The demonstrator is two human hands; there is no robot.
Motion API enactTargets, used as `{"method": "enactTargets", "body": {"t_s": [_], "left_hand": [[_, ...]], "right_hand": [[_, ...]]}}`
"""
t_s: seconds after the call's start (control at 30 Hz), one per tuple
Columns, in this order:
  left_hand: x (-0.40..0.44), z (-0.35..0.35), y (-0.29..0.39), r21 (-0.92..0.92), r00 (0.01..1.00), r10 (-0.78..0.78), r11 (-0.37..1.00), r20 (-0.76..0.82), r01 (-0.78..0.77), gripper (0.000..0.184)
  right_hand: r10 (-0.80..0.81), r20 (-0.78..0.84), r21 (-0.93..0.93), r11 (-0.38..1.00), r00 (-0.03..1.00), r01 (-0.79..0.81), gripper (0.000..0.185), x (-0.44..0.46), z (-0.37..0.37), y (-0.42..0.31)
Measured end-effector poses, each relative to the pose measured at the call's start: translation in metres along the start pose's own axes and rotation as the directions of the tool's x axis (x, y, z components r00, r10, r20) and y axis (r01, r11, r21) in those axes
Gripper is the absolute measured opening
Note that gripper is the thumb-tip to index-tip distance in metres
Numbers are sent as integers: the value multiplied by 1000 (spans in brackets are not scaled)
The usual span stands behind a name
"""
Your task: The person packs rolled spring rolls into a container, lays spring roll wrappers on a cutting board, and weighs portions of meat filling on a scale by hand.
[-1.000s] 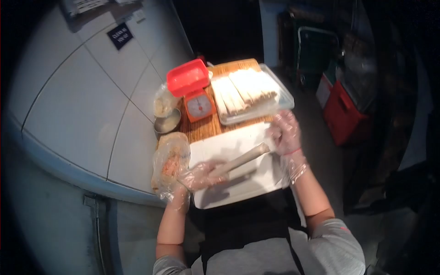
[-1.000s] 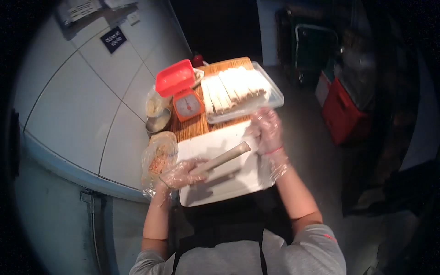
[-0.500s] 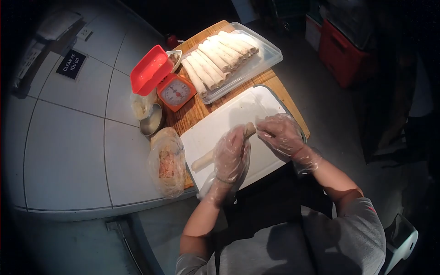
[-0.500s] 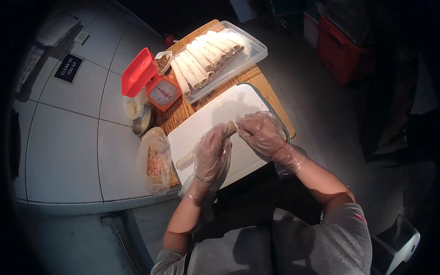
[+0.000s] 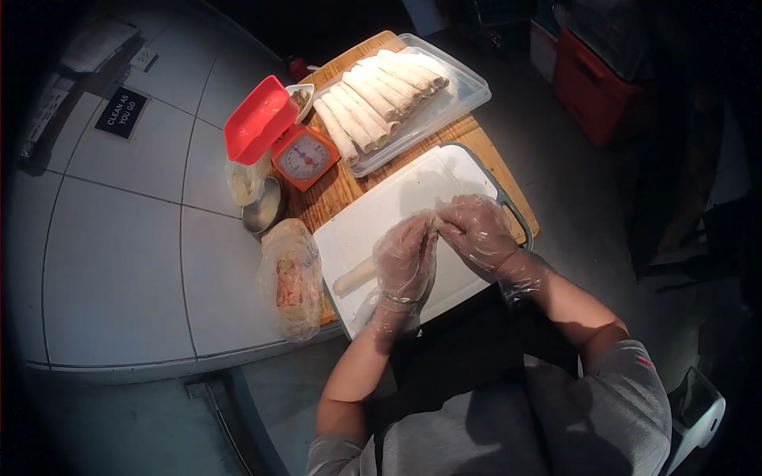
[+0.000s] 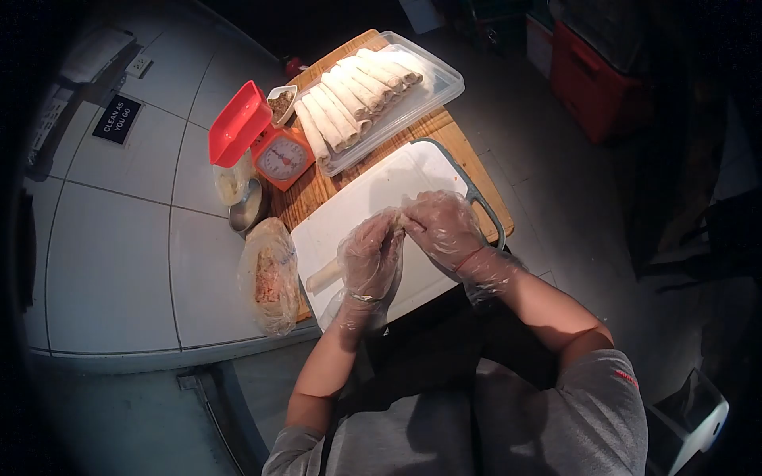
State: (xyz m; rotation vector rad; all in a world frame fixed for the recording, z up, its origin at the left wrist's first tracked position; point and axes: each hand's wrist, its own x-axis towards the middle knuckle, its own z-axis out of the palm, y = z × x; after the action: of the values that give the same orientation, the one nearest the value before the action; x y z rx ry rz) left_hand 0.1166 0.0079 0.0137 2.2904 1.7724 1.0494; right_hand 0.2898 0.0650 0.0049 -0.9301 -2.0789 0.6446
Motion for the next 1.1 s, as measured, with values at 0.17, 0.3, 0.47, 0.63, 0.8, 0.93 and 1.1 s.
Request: {"method": "enactTargets", "body": {"t_s": [0.17,0.3,0.47,0.63,0.8,0.93,1.1], "left_hand": [[3,-4,3,-42,998,-46,998,48,48,45],[5,-1,3,-79,995,-63,994,79,70,65],[8,3,1,-107,996,-72,991,47,77,81],[9,5,1,-126,993,-93,987,71,102,86],[9,4,2,-117,997,-69,990,44,74,91],[8,7,-2,-123,999,-33,992,19,35,92],[8,4,0,-167,999,-32,985,28,36,91]], "right_hand": [[0,-38,-72,997,999,-2,8,-4,5,-8],[12,-50,-102,995,999,-17,7,-6,15,-6],[22,-92,20,1000,996,-20,25,-6,17,12],[34,-57,247,969,998,-18,41,-13,22,-14],[33,16,284,958,999,-36,37,-3,-3,-2],[-146,148,203,972,978,114,39,17,-14,5],[-181,147,195,969,972,151,42,11,-10,17]]}}
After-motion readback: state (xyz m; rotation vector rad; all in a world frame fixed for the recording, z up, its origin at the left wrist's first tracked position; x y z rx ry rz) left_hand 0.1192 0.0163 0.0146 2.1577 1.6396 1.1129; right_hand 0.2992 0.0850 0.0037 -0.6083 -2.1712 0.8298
